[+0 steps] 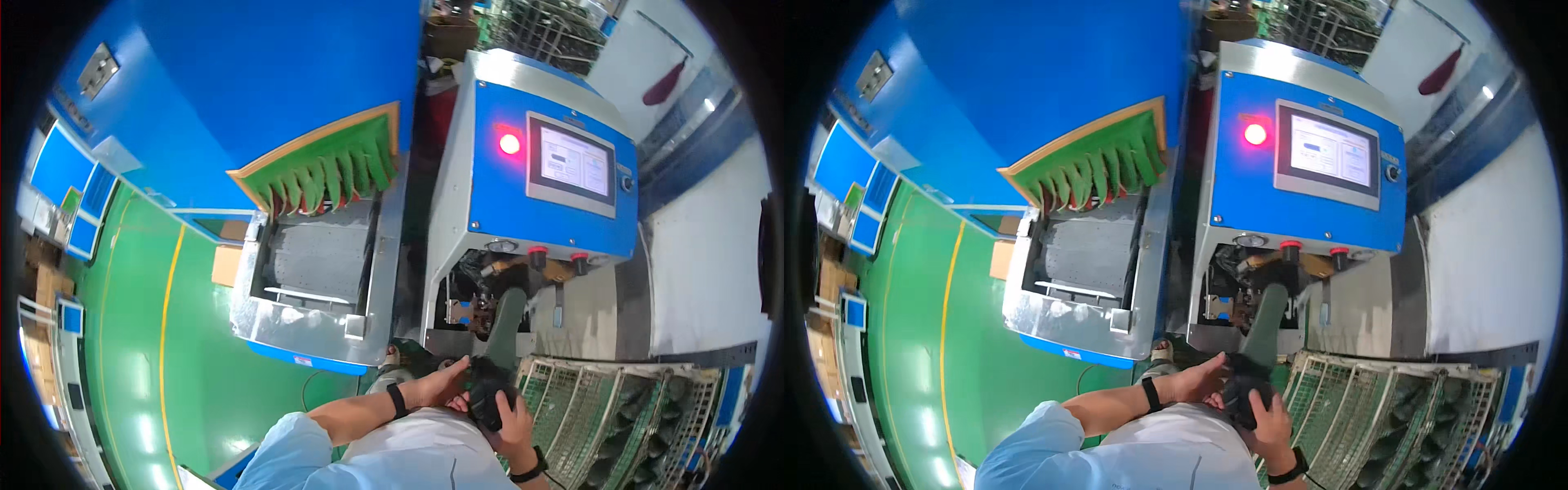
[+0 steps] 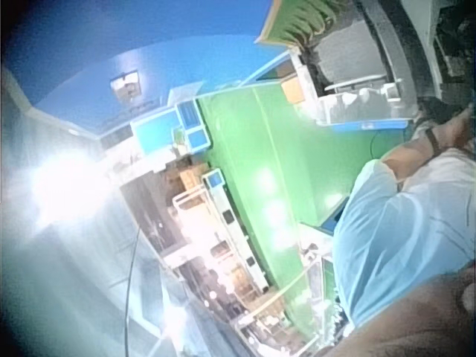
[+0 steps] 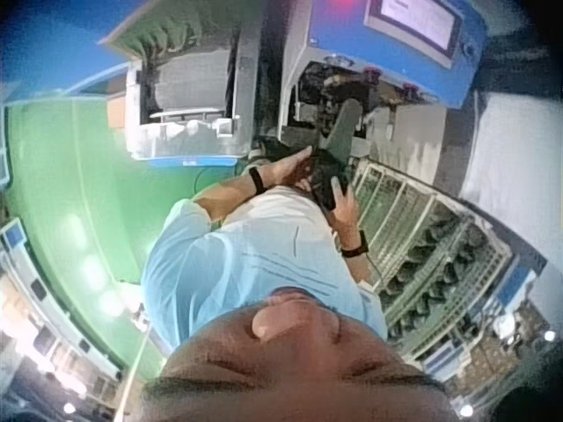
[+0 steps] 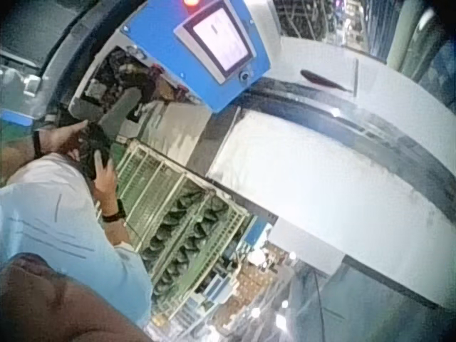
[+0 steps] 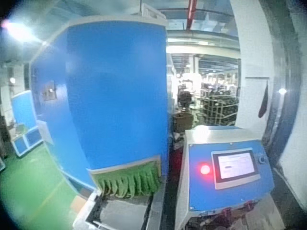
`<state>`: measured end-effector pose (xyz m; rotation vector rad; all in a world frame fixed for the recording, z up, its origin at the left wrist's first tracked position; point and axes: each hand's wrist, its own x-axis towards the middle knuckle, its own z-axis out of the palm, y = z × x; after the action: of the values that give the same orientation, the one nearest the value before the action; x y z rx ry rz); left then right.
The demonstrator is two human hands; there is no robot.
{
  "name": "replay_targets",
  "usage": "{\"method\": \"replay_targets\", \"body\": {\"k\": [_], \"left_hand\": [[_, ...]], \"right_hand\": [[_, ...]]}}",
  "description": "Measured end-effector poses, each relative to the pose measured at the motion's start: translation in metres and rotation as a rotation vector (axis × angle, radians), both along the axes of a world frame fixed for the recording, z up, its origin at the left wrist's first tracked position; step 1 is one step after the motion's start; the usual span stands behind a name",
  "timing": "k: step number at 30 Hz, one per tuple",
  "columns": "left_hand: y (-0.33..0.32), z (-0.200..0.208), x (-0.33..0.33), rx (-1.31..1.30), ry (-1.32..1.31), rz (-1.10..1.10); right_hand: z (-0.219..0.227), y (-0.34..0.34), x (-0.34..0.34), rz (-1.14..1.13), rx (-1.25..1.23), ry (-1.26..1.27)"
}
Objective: Operates industrial machinery to process and move shoe components between racks and machines.
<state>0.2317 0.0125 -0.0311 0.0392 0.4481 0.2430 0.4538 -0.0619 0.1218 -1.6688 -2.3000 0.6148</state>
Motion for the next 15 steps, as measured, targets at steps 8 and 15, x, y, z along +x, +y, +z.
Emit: {"method": "replay_targets", "body": {"k": [8,15], "left_hand": [[-0.022,0.003,-0.004,0.089,0.308,-0.239],[-0.019,-0.034,-0.083,0.61,0.553,0.1]], "right_hand": [[-0.053,0.038,0.012,-0.618,-0.273,0.789],[-0.094,0.105,-0.059,-0.798,-0.288,1.495]]}}
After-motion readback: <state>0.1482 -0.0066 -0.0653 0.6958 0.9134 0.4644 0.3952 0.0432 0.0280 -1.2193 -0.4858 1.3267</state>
